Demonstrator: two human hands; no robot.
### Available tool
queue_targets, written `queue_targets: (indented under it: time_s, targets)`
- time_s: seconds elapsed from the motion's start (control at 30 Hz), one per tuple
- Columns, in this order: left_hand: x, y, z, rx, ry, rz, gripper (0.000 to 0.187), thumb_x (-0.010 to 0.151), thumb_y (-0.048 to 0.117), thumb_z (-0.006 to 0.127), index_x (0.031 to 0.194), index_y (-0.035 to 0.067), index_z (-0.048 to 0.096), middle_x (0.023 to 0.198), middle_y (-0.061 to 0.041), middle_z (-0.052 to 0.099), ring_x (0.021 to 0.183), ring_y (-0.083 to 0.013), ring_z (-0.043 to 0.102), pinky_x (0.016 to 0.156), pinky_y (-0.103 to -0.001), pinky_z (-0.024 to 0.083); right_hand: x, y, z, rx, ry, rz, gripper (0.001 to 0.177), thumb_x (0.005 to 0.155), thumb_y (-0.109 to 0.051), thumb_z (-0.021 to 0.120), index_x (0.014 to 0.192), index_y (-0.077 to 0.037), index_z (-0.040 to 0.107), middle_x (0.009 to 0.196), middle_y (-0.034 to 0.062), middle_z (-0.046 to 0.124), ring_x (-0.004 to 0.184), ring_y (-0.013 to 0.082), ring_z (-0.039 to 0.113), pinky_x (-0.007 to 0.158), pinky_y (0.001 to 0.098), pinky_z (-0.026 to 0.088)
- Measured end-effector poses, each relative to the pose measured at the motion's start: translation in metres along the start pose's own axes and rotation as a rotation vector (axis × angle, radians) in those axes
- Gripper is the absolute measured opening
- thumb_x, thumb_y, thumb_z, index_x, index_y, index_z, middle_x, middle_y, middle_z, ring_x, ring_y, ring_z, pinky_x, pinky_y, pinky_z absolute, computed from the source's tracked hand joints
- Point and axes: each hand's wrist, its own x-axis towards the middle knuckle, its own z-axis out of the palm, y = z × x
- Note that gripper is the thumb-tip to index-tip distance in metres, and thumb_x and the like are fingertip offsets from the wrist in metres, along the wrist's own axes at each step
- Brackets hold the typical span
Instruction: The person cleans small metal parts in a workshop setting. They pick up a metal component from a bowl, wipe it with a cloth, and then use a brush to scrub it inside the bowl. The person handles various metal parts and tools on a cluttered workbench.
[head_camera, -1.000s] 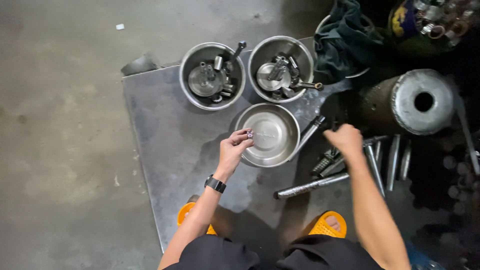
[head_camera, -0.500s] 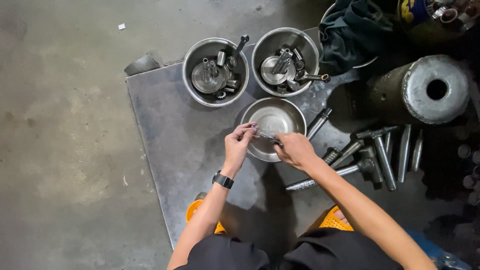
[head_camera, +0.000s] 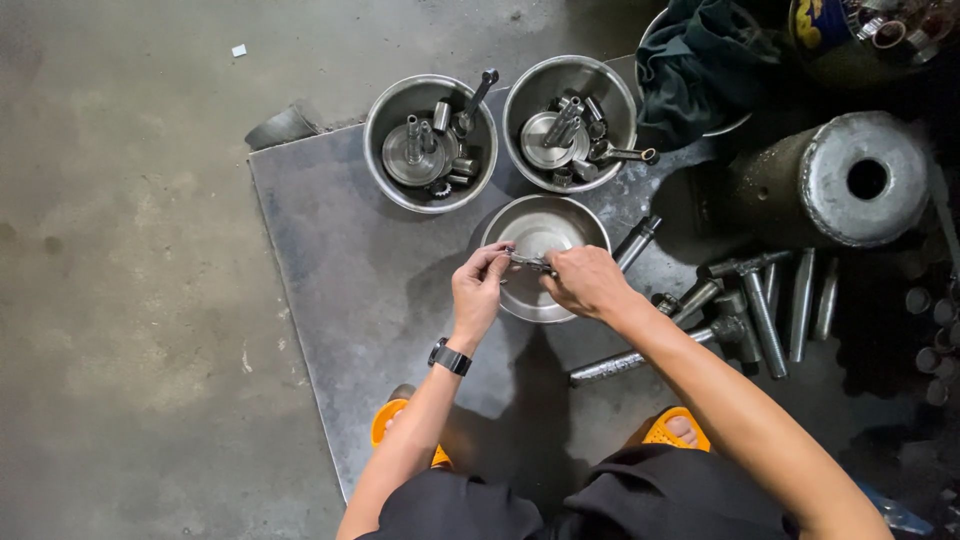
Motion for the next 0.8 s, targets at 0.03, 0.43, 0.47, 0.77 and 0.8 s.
queue_targets:
  time_s: [0.03, 0.43, 0.47, 0.77, 0.8]
  targets:
    - [-0.001, 0.002, 0.002, 0.021, 0.018, 0.005, 0.015, 0.103, 0.004, 0.062, 0.106, -0.007, 0.071, 0.124, -0.013, 0.073, 0.095, -0.0139, 0.071, 0.085, -0.028, 0.062, 0.0, -0.001, -0.001, 0.032, -0.029, 0.035, 0.031, 0.088, -0.033, 0.07, 0.093, -0.002, 0.066, 0.071, 0.0213, 0.067, 0.073, 0.0401, 0.07, 0.069, 0.0513, 0.056]
    - [-0.007, 0.009, 0.011, 0.175, 0.152, 0.14, 0.012, 0.102, 0.008, 0.065, 0.097, -0.003, 0.067, 0.116, -0.007, 0.072, 0.092, -0.0093, 0.065, 0.082, -0.024, 0.054, 0.003, -0.006, 0.008, 0.057, -0.041, 0.09, 0.029, 0.092, -0.029, 0.068, 0.086, 0.0, 0.062, 0.067, 0.018, 0.065, 0.064, 0.0364, 0.069, 0.064, 0.0491, 0.055]
    - [-0.008, 0.011, 0.012, 0.158, 0.154, 0.149, 0.013, 0.102, 0.008, 0.065, 0.097, -0.003, 0.066, 0.116, -0.006, 0.072, 0.093, -0.0092, 0.065, 0.082, -0.024, 0.054, 0.003, -0.007, 0.008, 0.047, -0.052, 0.104, 0.03, 0.092, -0.029, 0.068, 0.085, -0.001, 0.061, 0.067, 0.0168, 0.064, 0.062, 0.0354, 0.069, 0.062, 0.0485, 0.055]
    - [-0.007, 0.014, 0.013, 0.235, 0.195, 0.167, 0.017, 0.103, 0.014, 0.067, 0.097, -0.003, 0.067, 0.111, -0.004, 0.07, 0.089, -0.0076, 0.062, 0.077, -0.022, 0.05, 0.002, -0.007, 0.013, 0.048, 0.124, -0.001, 0.03, 0.086, -0.027, 0.074, 0.079, 0.0, 0.061, 0.066, 0.021, 0.064, 0.063, 0.0403, 0.067, 0.061, 0.0502, 0.054]
    - [-0.007, 0.011, 0.012, 0.234, 0.196, 0.166, 0.017, 0.103, 0.014, 0.067, 0.097, -0.003, 0.067, 0.111, -0.004, 0.07, 0.089, -0.0076, 0.062, 0.077, -0.022, 0.05, 0.001, -0.007, 0.012, 0.047, 0.123, -0.002, 0.03, 0.086, -0.027, 0.074, 0.079, 0.0, 0.061, 0.066, 0.021, 0.064, 0.063, 0.0403, 0.067, 0.061, 0.0502, 0.054]
